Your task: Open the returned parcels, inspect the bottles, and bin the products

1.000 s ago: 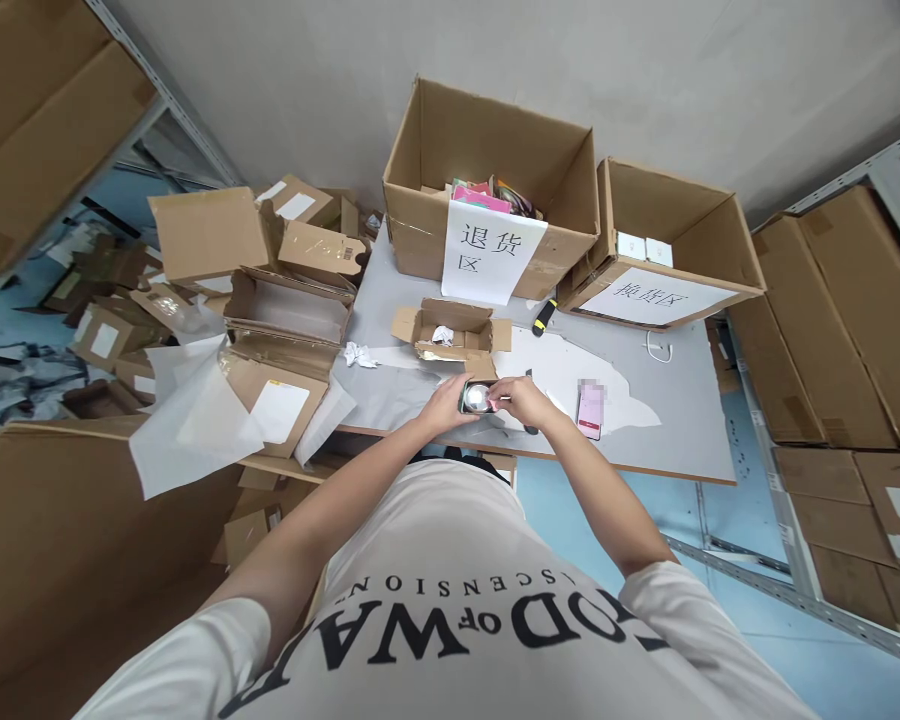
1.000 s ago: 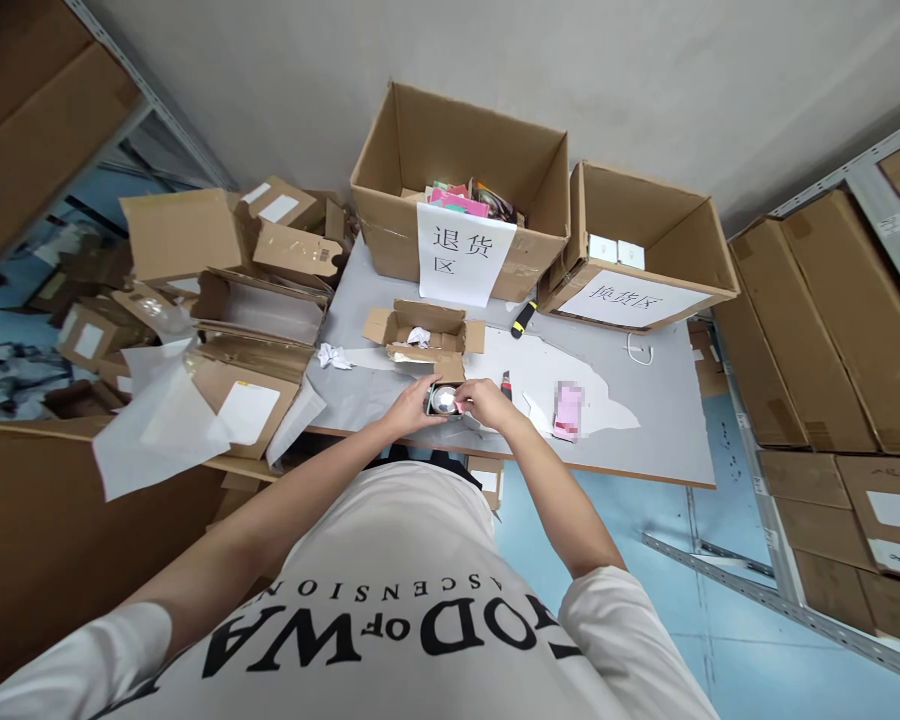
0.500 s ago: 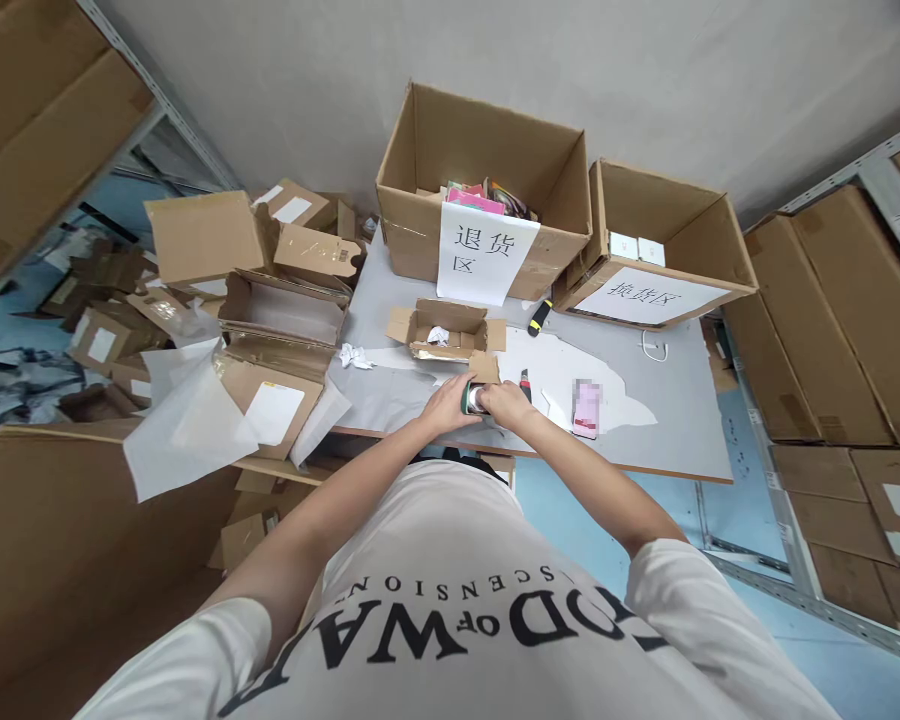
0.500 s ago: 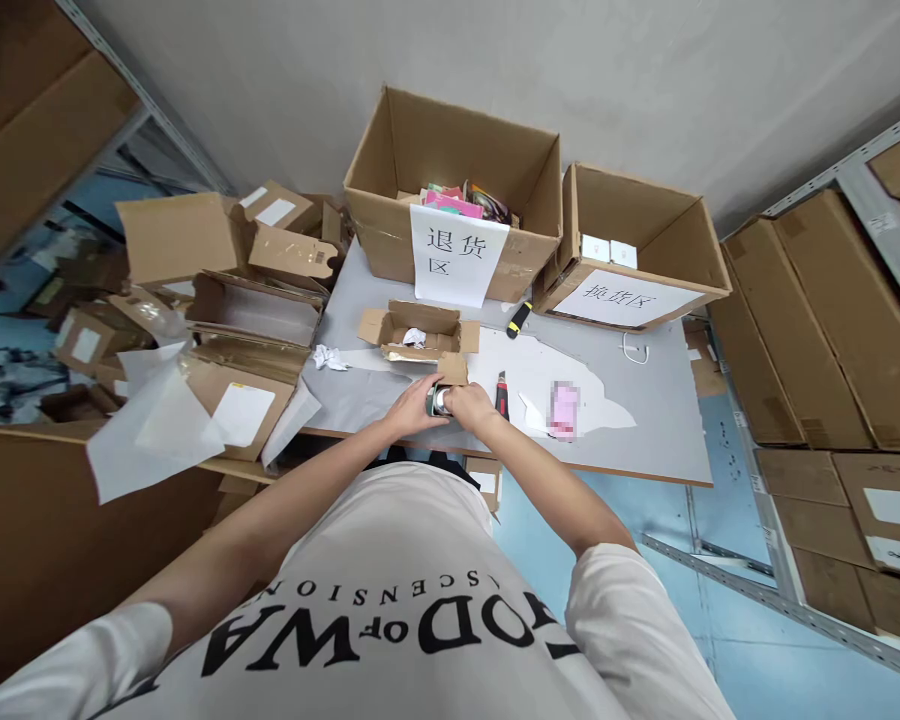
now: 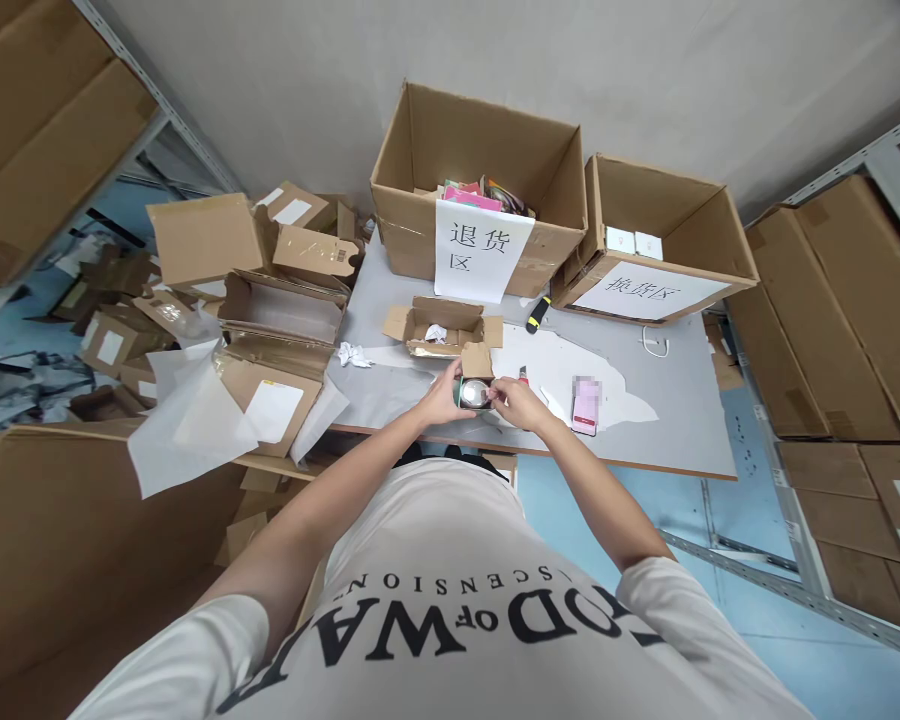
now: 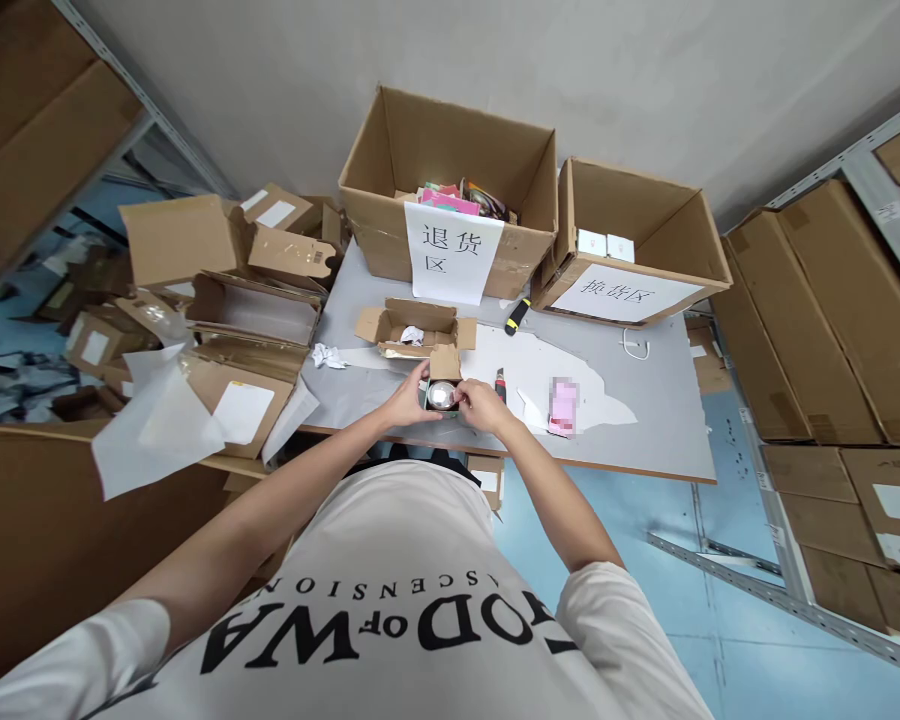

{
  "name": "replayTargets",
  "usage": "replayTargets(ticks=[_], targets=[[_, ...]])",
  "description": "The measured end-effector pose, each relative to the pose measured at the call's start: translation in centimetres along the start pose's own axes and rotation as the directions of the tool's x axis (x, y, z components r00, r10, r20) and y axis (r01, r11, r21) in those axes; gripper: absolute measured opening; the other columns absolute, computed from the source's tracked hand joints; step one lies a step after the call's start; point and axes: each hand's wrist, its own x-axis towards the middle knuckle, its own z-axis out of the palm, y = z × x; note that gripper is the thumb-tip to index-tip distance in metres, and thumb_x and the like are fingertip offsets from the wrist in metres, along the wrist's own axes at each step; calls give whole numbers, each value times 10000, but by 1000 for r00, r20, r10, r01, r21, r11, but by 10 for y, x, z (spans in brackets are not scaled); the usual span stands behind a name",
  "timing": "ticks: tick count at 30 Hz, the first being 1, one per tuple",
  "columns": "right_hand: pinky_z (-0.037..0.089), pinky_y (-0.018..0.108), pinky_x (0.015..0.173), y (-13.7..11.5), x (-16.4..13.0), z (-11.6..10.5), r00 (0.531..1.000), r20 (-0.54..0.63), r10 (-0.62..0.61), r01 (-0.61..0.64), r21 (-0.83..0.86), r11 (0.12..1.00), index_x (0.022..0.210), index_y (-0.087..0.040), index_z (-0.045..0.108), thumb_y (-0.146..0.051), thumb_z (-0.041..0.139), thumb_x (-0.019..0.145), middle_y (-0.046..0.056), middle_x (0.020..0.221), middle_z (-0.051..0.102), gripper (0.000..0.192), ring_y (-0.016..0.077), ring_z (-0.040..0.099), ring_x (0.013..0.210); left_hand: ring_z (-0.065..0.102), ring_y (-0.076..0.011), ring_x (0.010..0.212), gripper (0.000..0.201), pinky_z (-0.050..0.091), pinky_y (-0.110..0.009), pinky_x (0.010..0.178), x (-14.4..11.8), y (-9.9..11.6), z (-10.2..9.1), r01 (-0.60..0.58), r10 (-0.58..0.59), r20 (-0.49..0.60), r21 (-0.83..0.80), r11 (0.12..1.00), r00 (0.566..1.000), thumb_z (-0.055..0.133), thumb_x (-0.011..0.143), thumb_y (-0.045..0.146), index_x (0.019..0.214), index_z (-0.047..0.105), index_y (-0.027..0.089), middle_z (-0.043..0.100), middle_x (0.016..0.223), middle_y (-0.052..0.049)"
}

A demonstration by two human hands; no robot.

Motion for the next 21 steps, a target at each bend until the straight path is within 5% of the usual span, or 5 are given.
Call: replayTargets(ticks=[4,8,12,16,21], targets=[[487,365,814,16,-1,12,917,-269,294,-206,310,928,1022,-182,594,-245,600,762,100,1066,650,268,189,623,834,483,-330,1240,1234,397,-500,1016,-1,-3,1,2,-1,16,-72,997,1000,881,471,361,1446,158,142,475,1323,-213],[460,396,933,26,17,22,903,-98,417,-224,722,654,1231,-233,517,-444,600,788,105,1273,588,498,219,567,1141,466,-325,1258,1232,372,-506,1039,-1,-5,2,-31,34,32,-88,996,999,874,498,348,1463,128,170,444,1358,-210],[471,407,918,25,33,25,919,-21,395,-175,874,453,1266,-285,501,-603,501,821,44,1159,643,547,199,614,1055,447,-326,1274,1258,369,-512,1037,-5,-10,2,-24,25,17,-70,997,1000,867,518,353,1490,83,207,434,1371,-193],[465,400,923,20,32,25,955,-79,285,-80,859,505,1099,-270,626,-659,488,818,32,1025,671,500,206,620,1000,458,-333,1265,1314,380,-513,1024,-11,-16,2,56,-57,-21,-38,998,998,869,515,403,1509,32,207,471,1337,-186],[404,425,1013,20,17,24,982,-186,41,102,697,709,958,-224,673,-579,623,778,82,1132,644,401,245,576,1124,458,-328,1274,1088,400,-487,1032,-13,-15,-3,35,-35,-9,29,999,999,845,558,439,1462,280,216,450,1400,-160]])
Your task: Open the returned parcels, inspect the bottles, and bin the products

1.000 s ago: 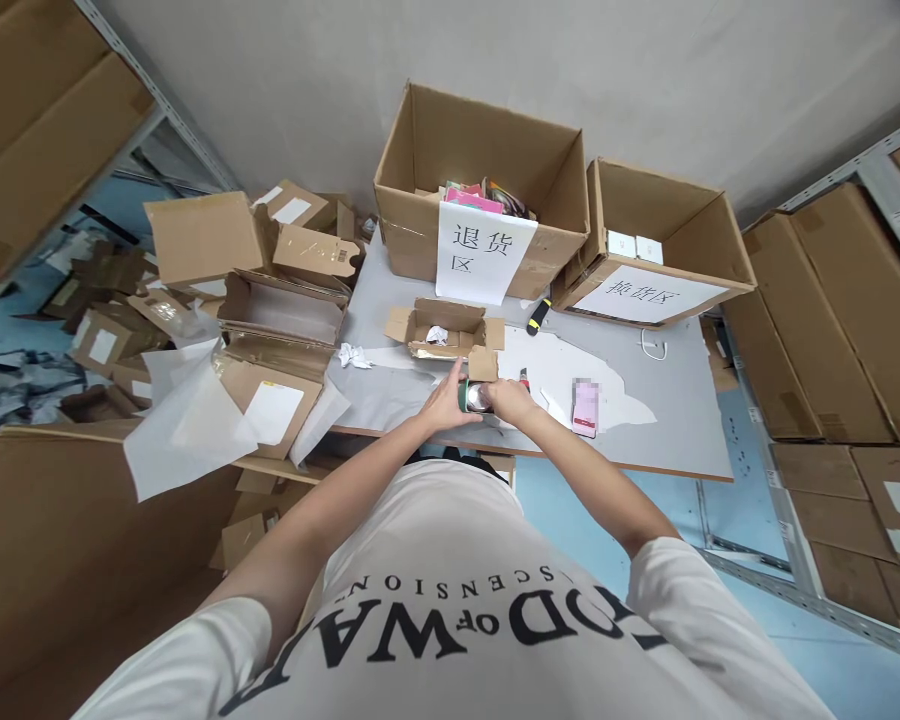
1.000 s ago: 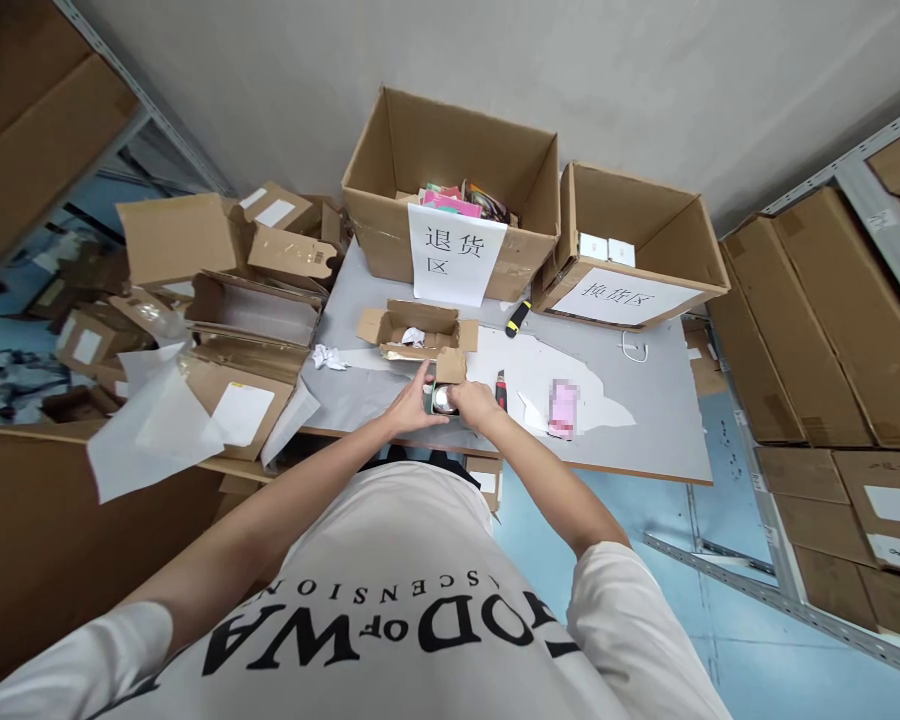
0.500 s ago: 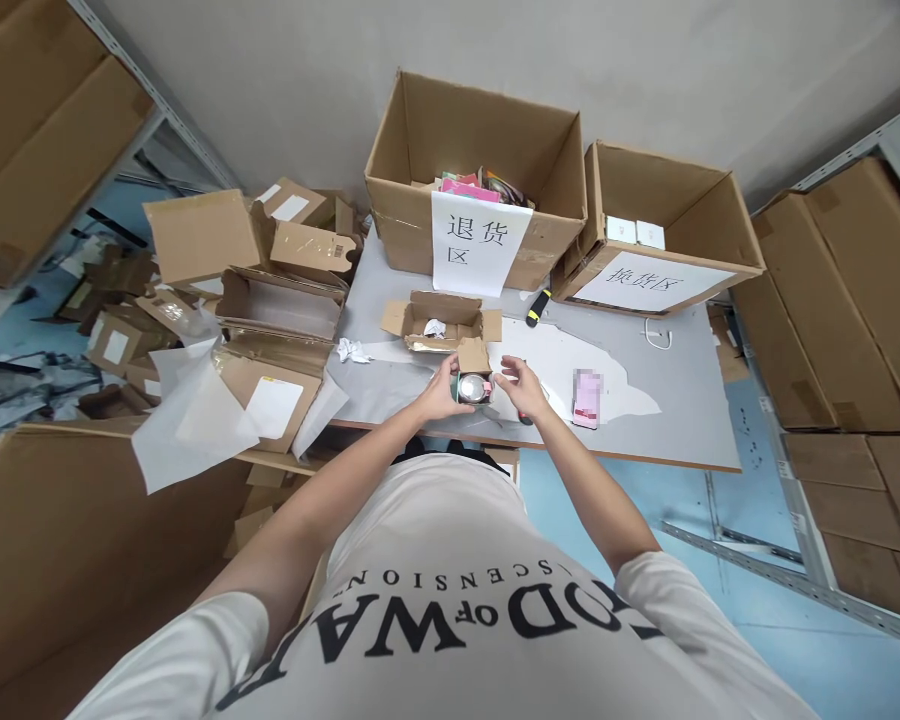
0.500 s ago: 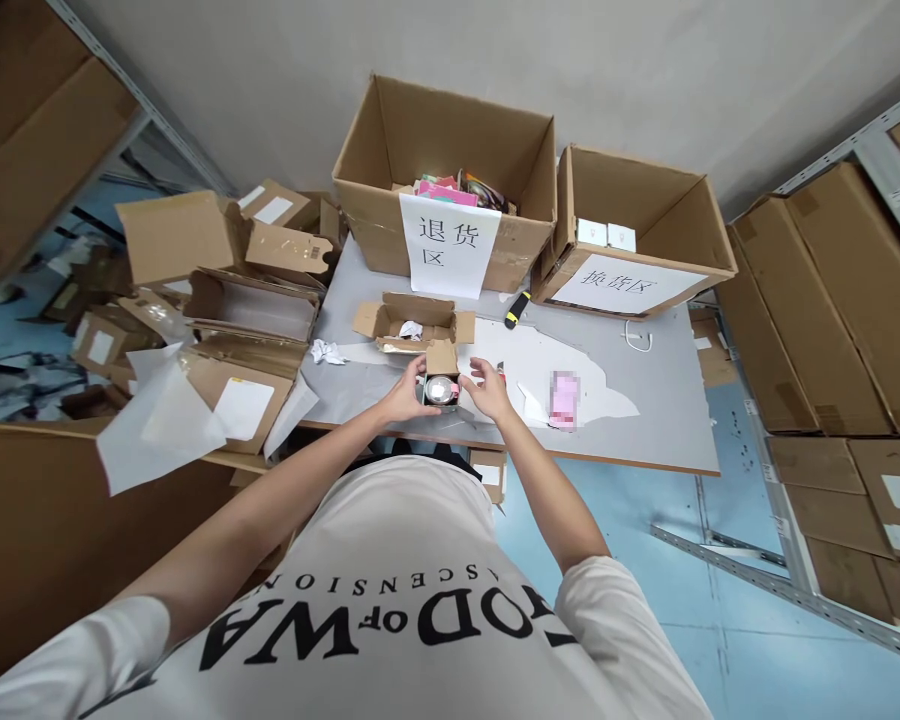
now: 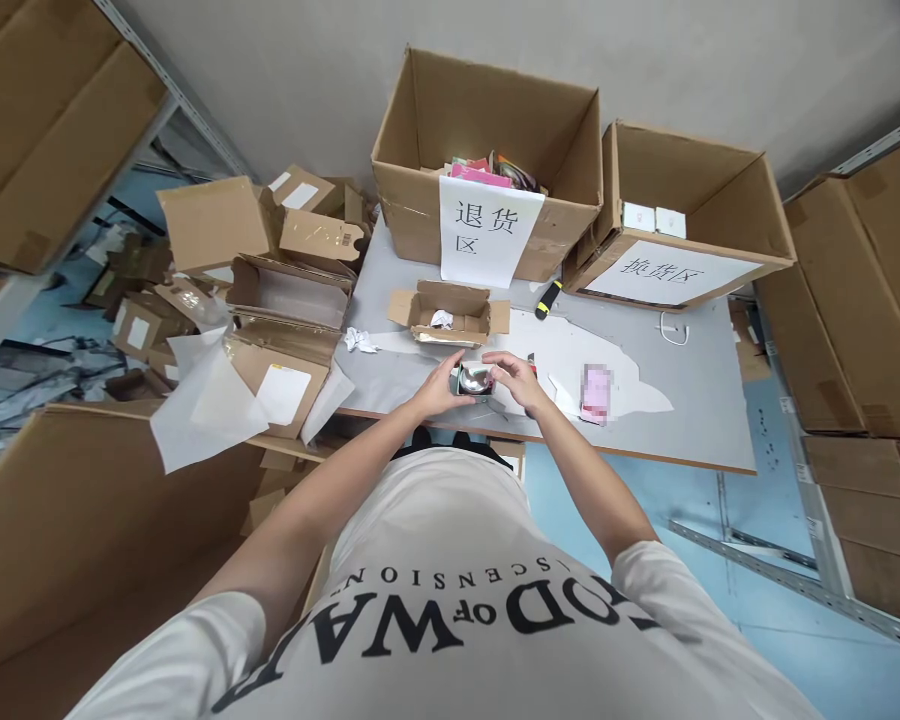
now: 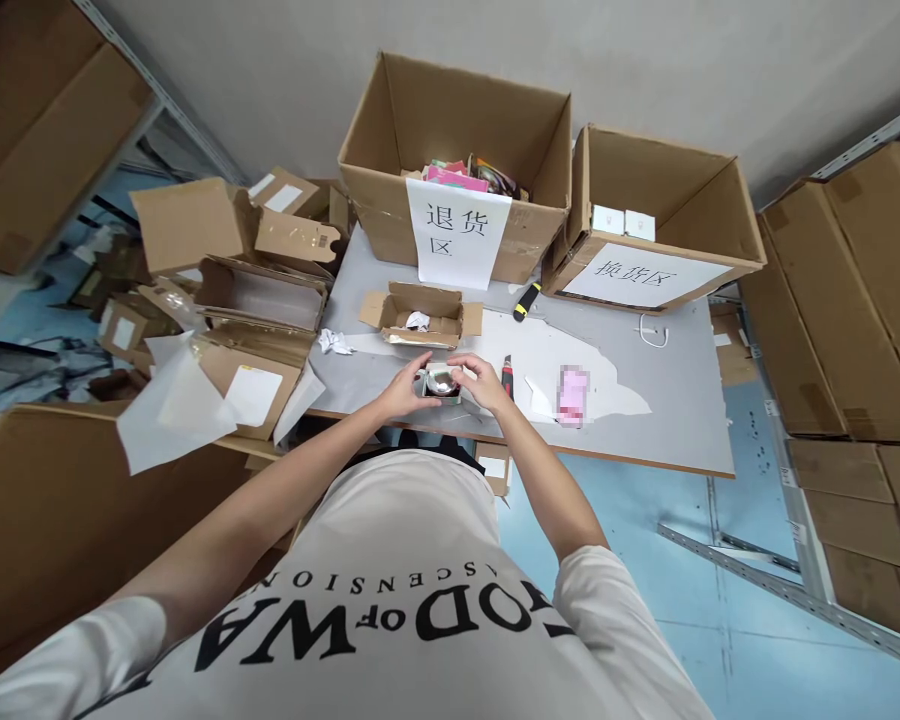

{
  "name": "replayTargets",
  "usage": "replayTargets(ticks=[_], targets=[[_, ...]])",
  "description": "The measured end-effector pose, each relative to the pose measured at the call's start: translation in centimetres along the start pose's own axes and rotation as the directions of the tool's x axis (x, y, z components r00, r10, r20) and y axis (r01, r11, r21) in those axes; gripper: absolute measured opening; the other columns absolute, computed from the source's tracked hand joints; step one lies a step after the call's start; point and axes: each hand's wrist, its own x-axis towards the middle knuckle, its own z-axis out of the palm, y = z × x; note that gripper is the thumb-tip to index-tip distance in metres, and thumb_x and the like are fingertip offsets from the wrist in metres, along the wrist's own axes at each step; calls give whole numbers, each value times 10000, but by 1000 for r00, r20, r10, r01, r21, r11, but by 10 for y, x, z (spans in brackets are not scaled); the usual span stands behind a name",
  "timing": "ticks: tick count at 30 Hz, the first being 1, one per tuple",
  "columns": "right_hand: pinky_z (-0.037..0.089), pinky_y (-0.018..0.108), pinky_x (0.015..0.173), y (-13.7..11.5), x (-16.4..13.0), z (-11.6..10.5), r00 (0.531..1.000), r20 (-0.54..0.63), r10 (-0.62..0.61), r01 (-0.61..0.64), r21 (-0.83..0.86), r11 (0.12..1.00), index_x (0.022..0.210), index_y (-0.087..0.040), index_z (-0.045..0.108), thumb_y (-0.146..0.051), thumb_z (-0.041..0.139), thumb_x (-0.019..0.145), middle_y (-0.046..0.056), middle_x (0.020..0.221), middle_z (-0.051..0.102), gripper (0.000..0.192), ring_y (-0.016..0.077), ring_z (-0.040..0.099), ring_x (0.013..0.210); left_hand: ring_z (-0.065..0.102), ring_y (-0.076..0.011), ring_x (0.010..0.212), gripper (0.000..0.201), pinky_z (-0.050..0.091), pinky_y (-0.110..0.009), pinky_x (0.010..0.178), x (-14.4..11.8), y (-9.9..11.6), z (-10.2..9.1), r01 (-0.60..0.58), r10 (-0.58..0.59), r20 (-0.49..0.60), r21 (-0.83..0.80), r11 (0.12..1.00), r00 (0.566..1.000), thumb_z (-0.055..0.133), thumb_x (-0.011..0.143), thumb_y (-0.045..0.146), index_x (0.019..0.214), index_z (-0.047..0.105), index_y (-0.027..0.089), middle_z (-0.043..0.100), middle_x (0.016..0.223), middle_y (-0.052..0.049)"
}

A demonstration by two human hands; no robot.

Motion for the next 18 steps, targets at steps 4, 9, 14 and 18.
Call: replayTargets(ticks=[4,9,14,18], targets=[[357,443,1069,1,-11,-2,985,122,-123,153,-272,950,1036,-220,651,-456,693,762,116,1311,540,364,261,497,1249,464,-320,1275,975,427,-477,1017,0,0,-6,-12,12,8,26,1000,1000,824,593,433,1422,356,222,460,1407,-139],[340,453,1097,2,-19,1,969,198,-146,224,-464,857,1119,-211,608,-381,628,827,136,1407,442,338,266,394,1344,470,-315,1269,955,447,-465,999,0,-3,-8,-28,27,42,23,999,999,814,607,412,1423,354,222,463,1406,-137],[333,480,1097,0,-23,1,973,207,-102,197,-517,833,1139,-213,574,-356,616,828,151,1471,359,345,280,343,1380,457,-340,1274,1044,432,-490,1009,-1,4,-9,-40,37,70,48,998,997,831,566,464,1443,326,208,442,1419,-157],[306,516,1099,-1,-24,0,968,235,-84,198,-514,835,1106,-217,559,-398,680,778,159,1498,326,394,310,267,1417,443,-354,1286,1055,396,-506,1039,-4,12,-12,-58,49,97,100,993,994,820,563,515,1445,331,202,445,1418,-165]])
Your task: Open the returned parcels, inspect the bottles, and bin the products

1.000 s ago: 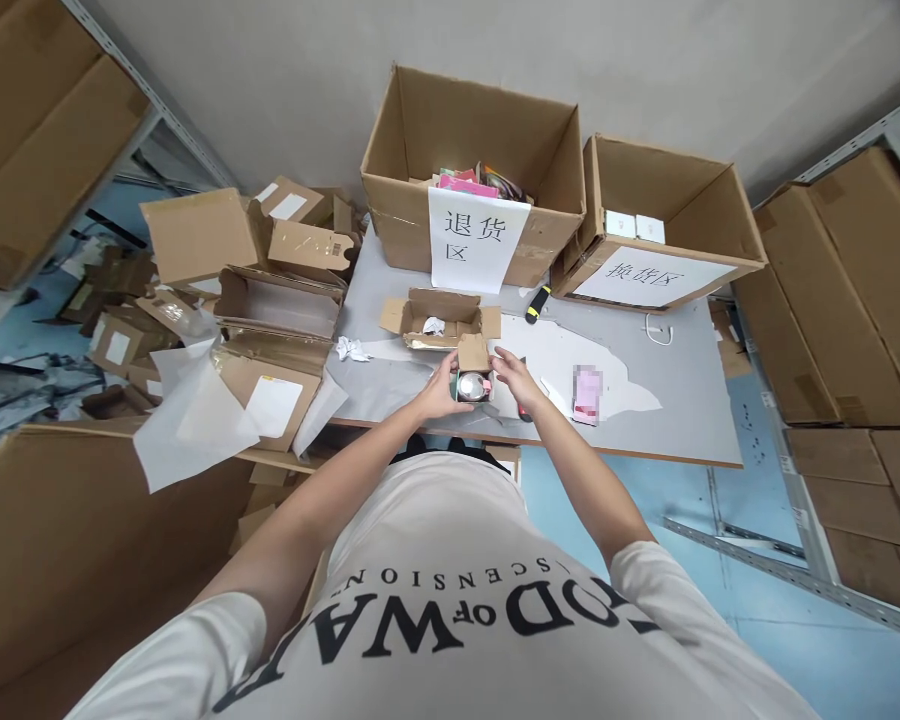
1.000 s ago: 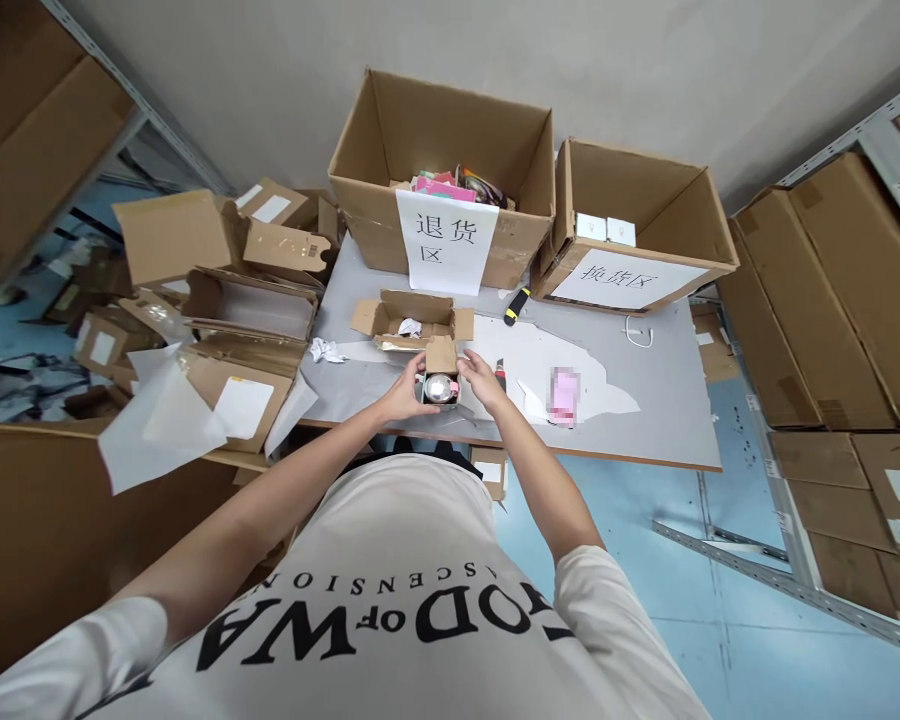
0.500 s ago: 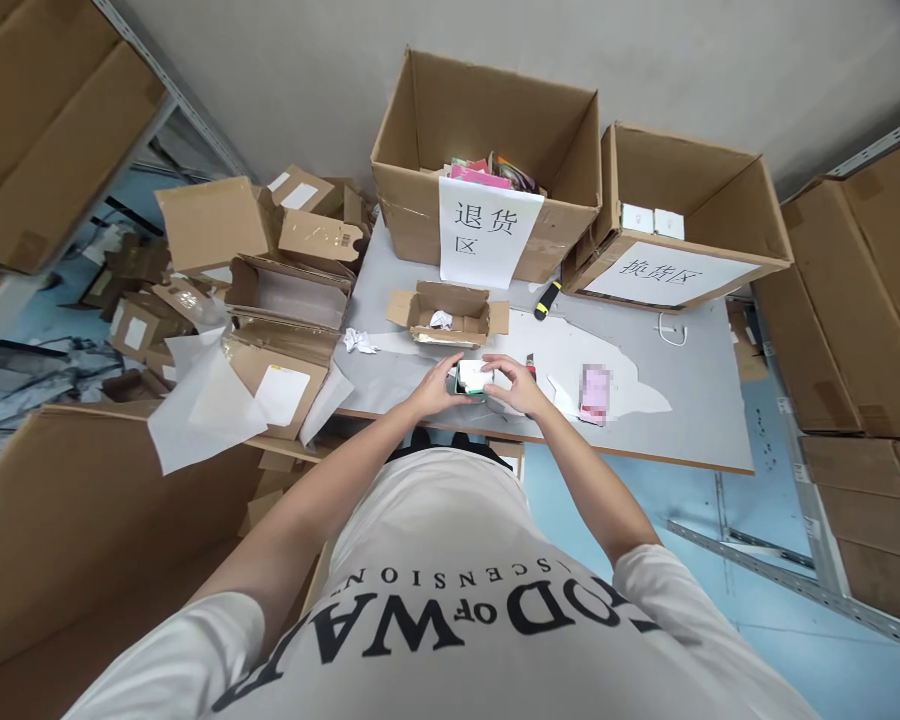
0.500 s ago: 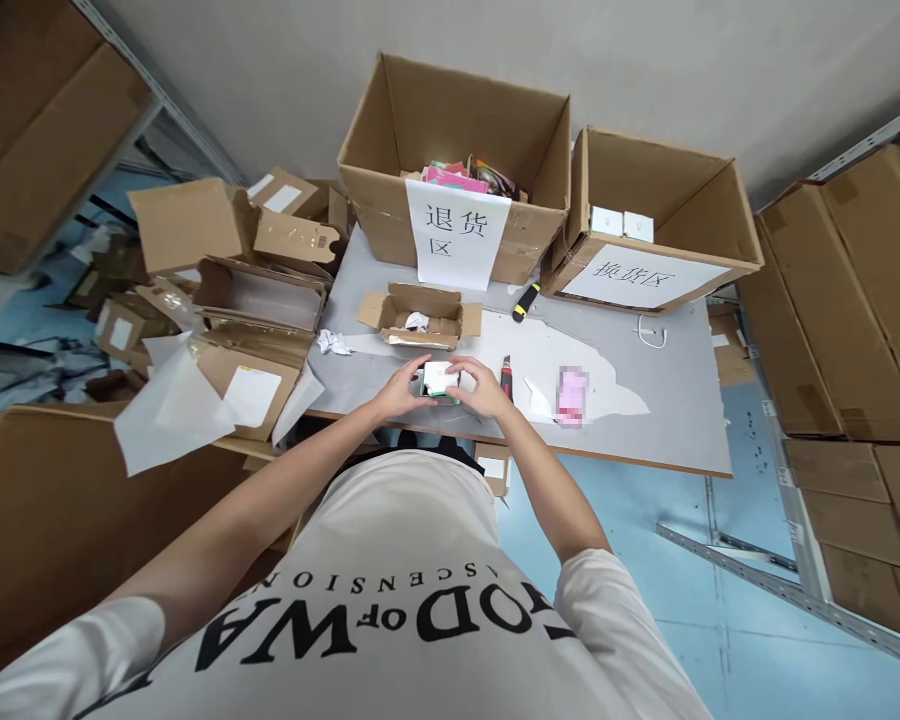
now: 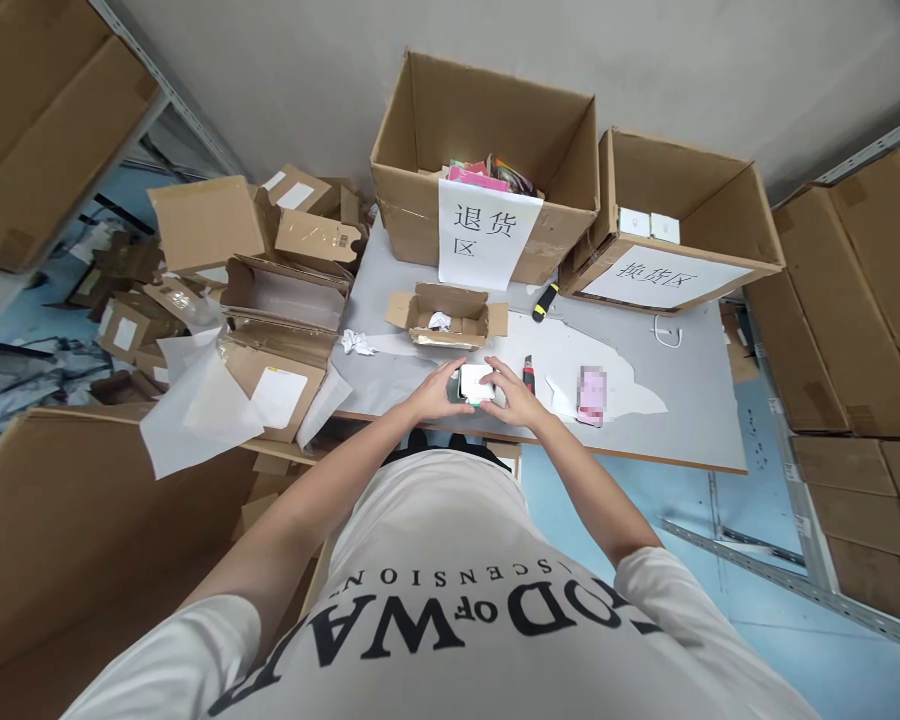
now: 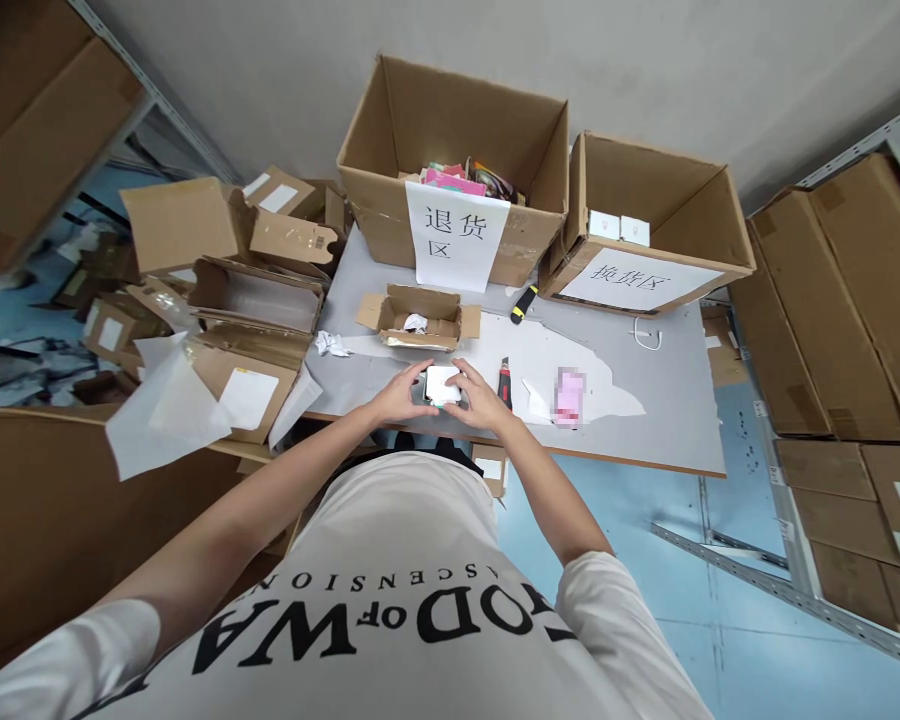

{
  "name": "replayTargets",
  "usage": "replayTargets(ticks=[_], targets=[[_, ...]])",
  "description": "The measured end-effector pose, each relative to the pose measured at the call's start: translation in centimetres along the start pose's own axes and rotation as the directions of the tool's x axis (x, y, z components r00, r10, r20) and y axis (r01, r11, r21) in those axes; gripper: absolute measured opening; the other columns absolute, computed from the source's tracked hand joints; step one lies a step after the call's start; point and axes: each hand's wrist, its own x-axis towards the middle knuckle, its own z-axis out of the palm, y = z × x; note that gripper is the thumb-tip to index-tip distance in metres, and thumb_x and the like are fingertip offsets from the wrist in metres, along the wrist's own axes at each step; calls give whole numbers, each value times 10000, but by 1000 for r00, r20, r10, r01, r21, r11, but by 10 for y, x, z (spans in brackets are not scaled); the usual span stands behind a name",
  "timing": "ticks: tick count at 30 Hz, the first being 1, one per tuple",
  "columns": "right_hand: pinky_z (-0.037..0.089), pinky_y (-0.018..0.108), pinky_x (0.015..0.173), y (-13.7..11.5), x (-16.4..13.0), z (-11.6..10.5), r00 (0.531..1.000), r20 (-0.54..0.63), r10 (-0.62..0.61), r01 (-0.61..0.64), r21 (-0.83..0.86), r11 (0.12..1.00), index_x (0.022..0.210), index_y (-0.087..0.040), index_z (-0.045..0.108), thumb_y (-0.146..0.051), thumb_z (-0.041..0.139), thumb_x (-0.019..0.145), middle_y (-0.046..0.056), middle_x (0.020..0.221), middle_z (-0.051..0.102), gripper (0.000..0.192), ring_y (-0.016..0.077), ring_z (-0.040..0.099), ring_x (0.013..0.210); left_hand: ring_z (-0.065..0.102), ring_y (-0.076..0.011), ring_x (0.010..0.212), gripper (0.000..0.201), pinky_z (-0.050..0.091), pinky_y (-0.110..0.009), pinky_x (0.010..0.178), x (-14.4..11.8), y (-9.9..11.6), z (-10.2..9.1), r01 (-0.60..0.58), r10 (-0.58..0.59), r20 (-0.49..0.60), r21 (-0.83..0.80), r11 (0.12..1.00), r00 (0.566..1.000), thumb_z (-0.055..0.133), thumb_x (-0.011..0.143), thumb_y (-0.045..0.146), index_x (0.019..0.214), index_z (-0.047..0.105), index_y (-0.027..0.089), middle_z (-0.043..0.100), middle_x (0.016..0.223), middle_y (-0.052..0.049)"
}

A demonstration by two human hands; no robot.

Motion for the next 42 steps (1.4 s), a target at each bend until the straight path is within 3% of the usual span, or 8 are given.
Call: replayTargets(ticks=[9,16,20,23,28,35,38,42], targets=[[398,479,1001,2,13,7,999,37,-39,46,-202,978,1066,-198,553,-262,674,736,167,1323,438,357,320,433,1237,536,-315,1196,812,420,-454,1024,2,5,-1,-40,42,-44,61,997,998,755,666,456,1359,445,166,553,1308,-143],[427,417,944,1,17,-2,997,71,-29,50,-301,952,1014,-223,576,-294,680,716,121,1221,513,323,281,503,1091,476,-346,1273,988,379,-481,1068,5,8,-13,-53,48,42,134,990,998,774,607,536,1429,362,174,490,1396,-152],[443,381,888,-12,13,-37,996,-85,3,-27,-287,958,952,-214,572,-312,691,696,117,1140,556,298,270,535,1020,359,-336,1369,1053,310,-470,1120,6,5,-31,-134,131,32,210,968,991,744,608,607,1460,302,175,396,1471,-162],[454,341,812,-26,3,-91,956,-285,65,-140,-251,958,915,-221,556,-317,696,682,84,1024,591,288,242,558,943,300,-349,1398,1004,228,-505,1145,11,0,-41,-156,178,-38,327,932,983,712,619,646,1431,353,176,390,1472,-169],[412,267,656,-43,-17,-220,760,-642,97,-385,-326,863,880,-218,528,-388,670,678,11,876,569,300,162,535,748,242,-376,1417,890,106,-560,1150,20,-7,-35,-40,130,-140,514,857,982,661,663,656,1371,433,167,370,1480,-192],[342,268,656,-20,-12,-396,304,-950,-75,-769,-290,570,957,-209,512,-354,678,700,5,845,554,338,139,496,716,266,-384,1405,804,64,-614,1131,27,-10,-14,59,65,-186,594,802,980,595,722,646,1355,451,170,392,1463,-208],[339,310,714,14,6,-439,139,-989,-49,-850,-144,507,959,-219,489,-326,689,691,71,939,578,351,190,516,824,284,-389,1396,794,91,-621,1127,28,-9,-10,86,36,-190,595,799,981,598,720,640,1346,462,171,411,1450,-210],[333,341,762,66,30,-454,1,-997,83,-850,43,525,923,-239,470,-296,706,661,103,965,559,357,207,483,840,295,-392,1391,779,122,-635,1117,26,-11,-7,128,-3,-206,595,793,979,596,726,627,1346,463,175,421,1442,-211]])
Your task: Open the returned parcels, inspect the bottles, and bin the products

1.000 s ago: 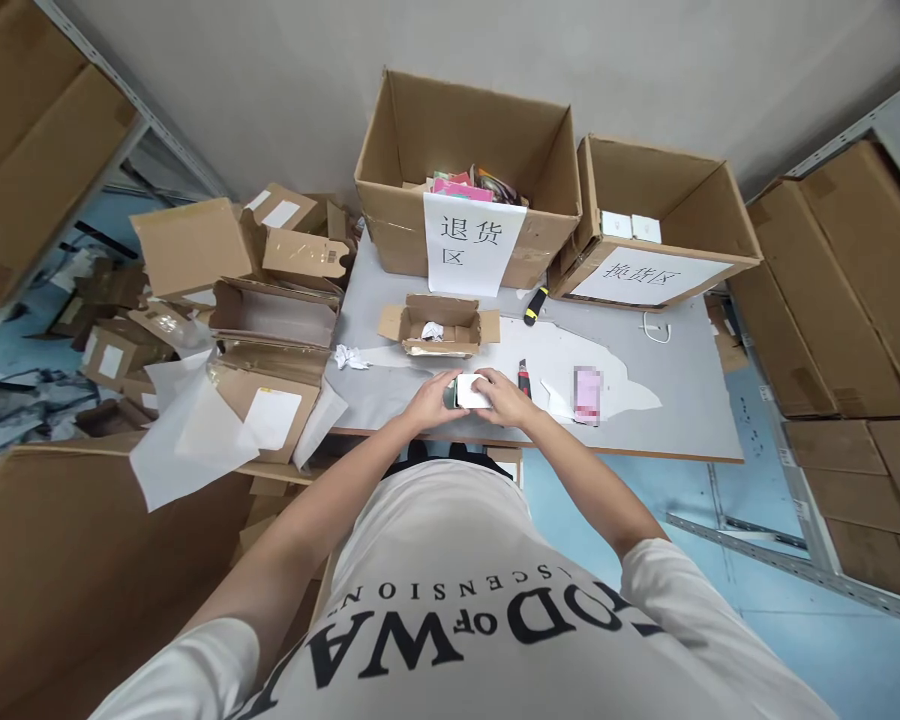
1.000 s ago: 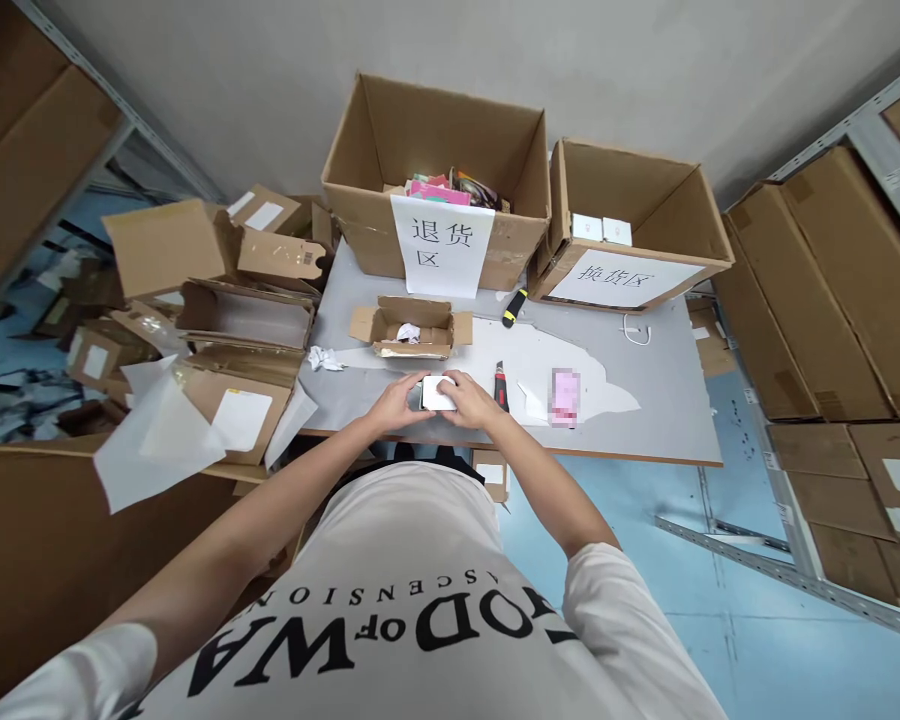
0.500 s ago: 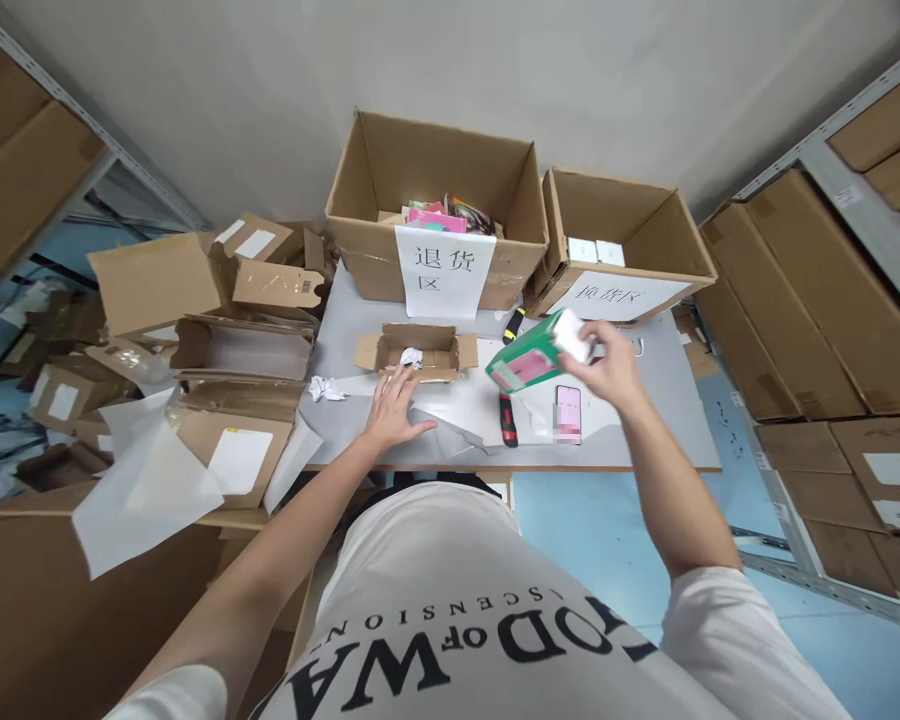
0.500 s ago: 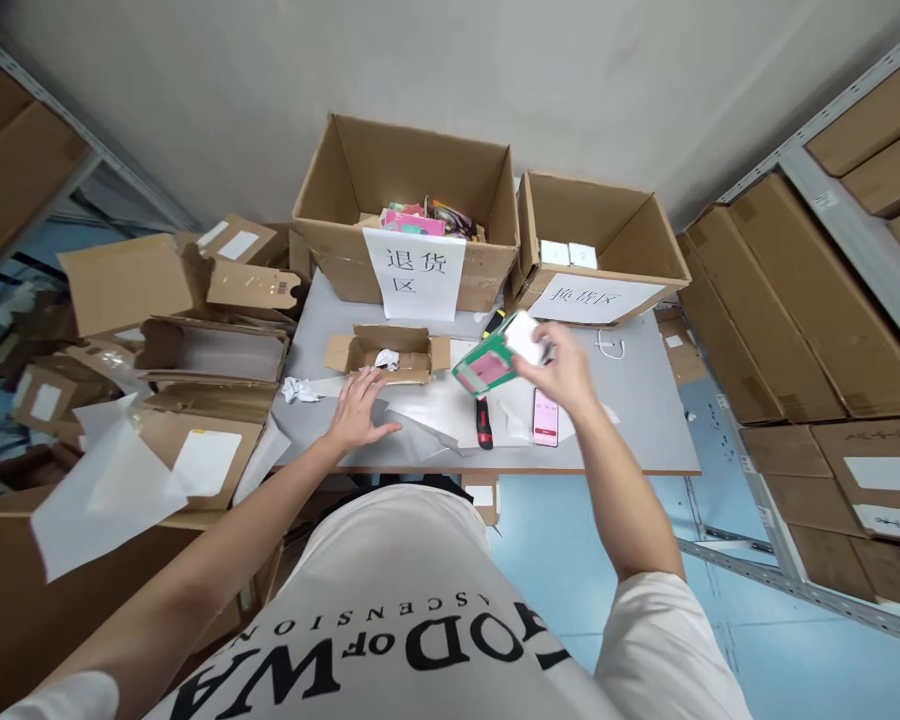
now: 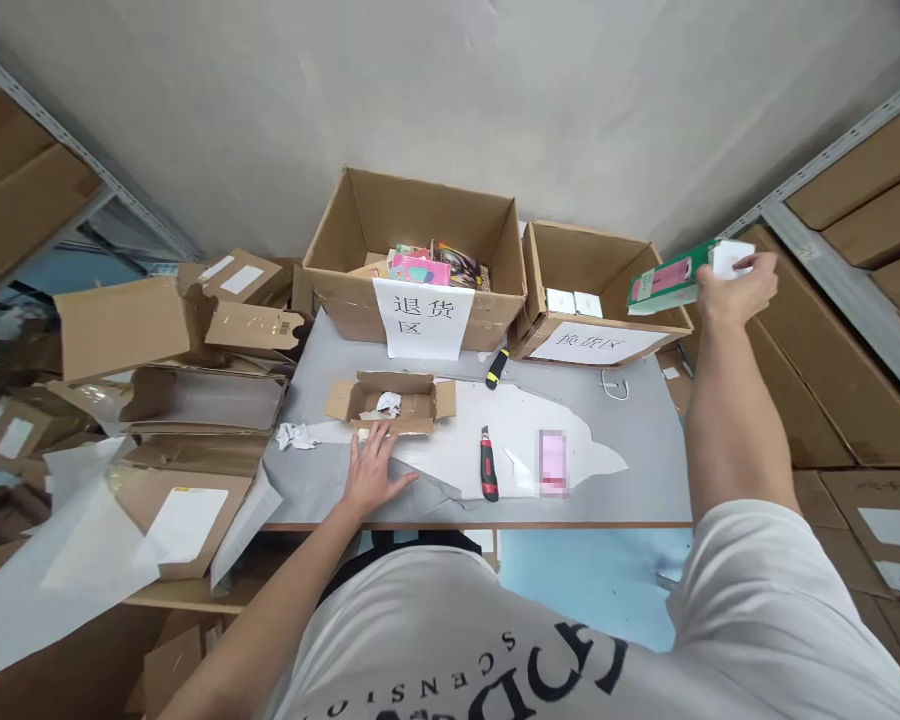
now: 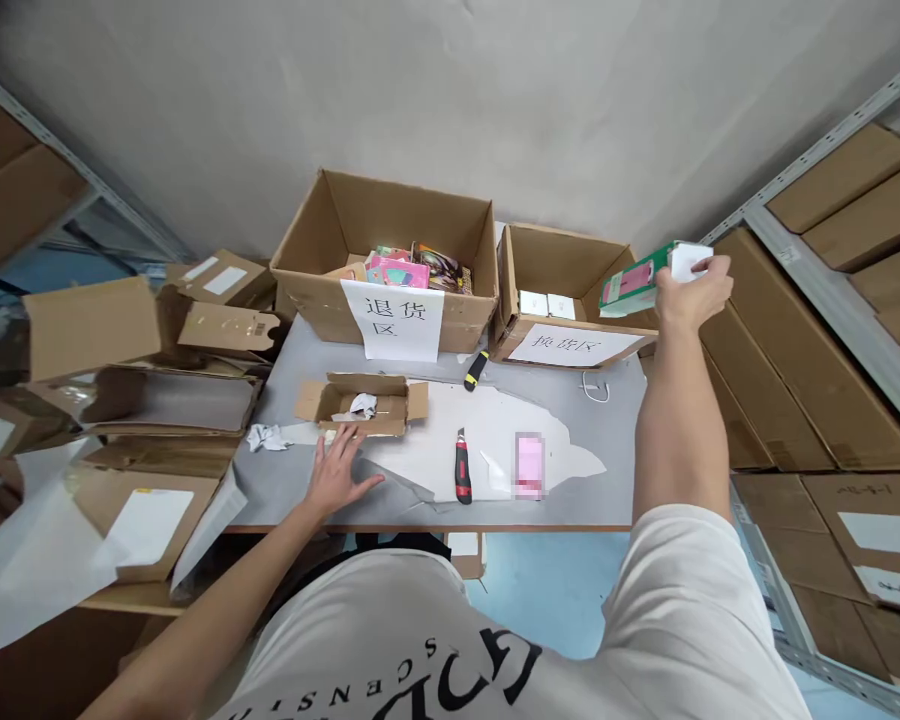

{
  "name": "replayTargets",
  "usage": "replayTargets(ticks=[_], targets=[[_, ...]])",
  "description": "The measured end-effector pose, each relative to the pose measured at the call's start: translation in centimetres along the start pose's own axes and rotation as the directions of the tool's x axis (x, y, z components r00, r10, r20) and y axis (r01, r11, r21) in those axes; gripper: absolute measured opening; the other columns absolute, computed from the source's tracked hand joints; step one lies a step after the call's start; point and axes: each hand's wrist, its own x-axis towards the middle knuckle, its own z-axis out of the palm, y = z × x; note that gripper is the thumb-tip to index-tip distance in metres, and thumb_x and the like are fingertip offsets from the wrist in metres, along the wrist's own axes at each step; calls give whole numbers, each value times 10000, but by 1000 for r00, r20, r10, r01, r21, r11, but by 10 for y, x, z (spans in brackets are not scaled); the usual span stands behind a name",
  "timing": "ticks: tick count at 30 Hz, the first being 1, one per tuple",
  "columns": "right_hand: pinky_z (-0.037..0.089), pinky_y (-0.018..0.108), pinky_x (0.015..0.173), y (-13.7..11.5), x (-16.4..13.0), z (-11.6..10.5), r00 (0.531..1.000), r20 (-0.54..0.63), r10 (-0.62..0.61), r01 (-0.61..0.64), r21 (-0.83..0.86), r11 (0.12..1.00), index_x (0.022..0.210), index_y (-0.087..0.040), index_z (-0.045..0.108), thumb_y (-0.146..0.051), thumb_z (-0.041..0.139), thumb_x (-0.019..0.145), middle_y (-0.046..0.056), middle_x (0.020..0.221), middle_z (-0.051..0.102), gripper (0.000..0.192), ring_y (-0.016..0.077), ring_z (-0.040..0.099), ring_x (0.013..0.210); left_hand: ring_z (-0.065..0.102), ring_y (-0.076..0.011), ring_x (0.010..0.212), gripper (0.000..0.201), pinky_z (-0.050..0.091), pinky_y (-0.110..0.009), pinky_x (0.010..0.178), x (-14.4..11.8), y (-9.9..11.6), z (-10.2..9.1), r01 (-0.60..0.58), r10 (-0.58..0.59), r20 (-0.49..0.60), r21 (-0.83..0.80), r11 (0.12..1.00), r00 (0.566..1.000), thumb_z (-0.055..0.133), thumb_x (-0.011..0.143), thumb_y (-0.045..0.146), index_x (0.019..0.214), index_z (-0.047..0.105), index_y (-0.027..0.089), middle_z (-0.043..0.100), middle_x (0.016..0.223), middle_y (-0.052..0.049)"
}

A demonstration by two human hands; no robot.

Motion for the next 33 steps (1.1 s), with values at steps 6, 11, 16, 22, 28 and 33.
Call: replayTargets(ticks=[6,11,16,22,28,33], targets=[[325,350,801,11,-24,73,981,166,103,-111,34,993,893,-246,444,-303,698,655,52,910,474,353,185,411,809,321,-380,1382,777,163,-643,1103,-8,-3,4,54,-55,17,30,998,998,572,746,629,1359,436,171,441,1426,-209],[351,383,865,16,-45,117,932,356,74,-72,-18,997,905,-243,444,-291,718,631,8,873,421,391,186,441,835,312,-373,1388,738,173,-633,1106,-14,-4,4,75,-76,17,50,996,997,557,765,623,1353,438,194,433,1436,-201],[346,481,930,25,-50,144,859,505,84,-23,-127,992,905,-249,439,-298,721,629,5,884,429,398,210,476,905,296,-375,1395,710,165,-636,1104,-18,-3,3,114,-116,22,54,992,993,556,775,603,1343,444,193,425,1443,-197],[354,534,948,39,-45,153,753,645,130,28,-229,973,888,-248,446,-410,696,683,45,945,492,361,225,499,944,309,-378,1388,688,171,-648,1092,-17,-3,5,117,-118,17,67,991,993,547,787,606,1330,450,193,433,1434,-201],[390,487,956,48,-41,150,664,747,37,83,-123,989,976,-221,507,-514,555,800,128,1090,541,345,267,516,1054,322,-383,1379,698,180,-638,1095,-14,-5,10,106,-106,-13,65,992,994,551,787,613,1315,465,165,440,1423,-216],[290,583,1022,45,-45,141,664,747,39,103,-143,984,1104,-227,550,-563,406,872,172,1238,512,433,326,464,1200,318,-387,1381,713,158,-638,1103,-11,-7,9,106,-106,-12,60,993,994,572,772,616,1322,470,175,443,1424,-211]])
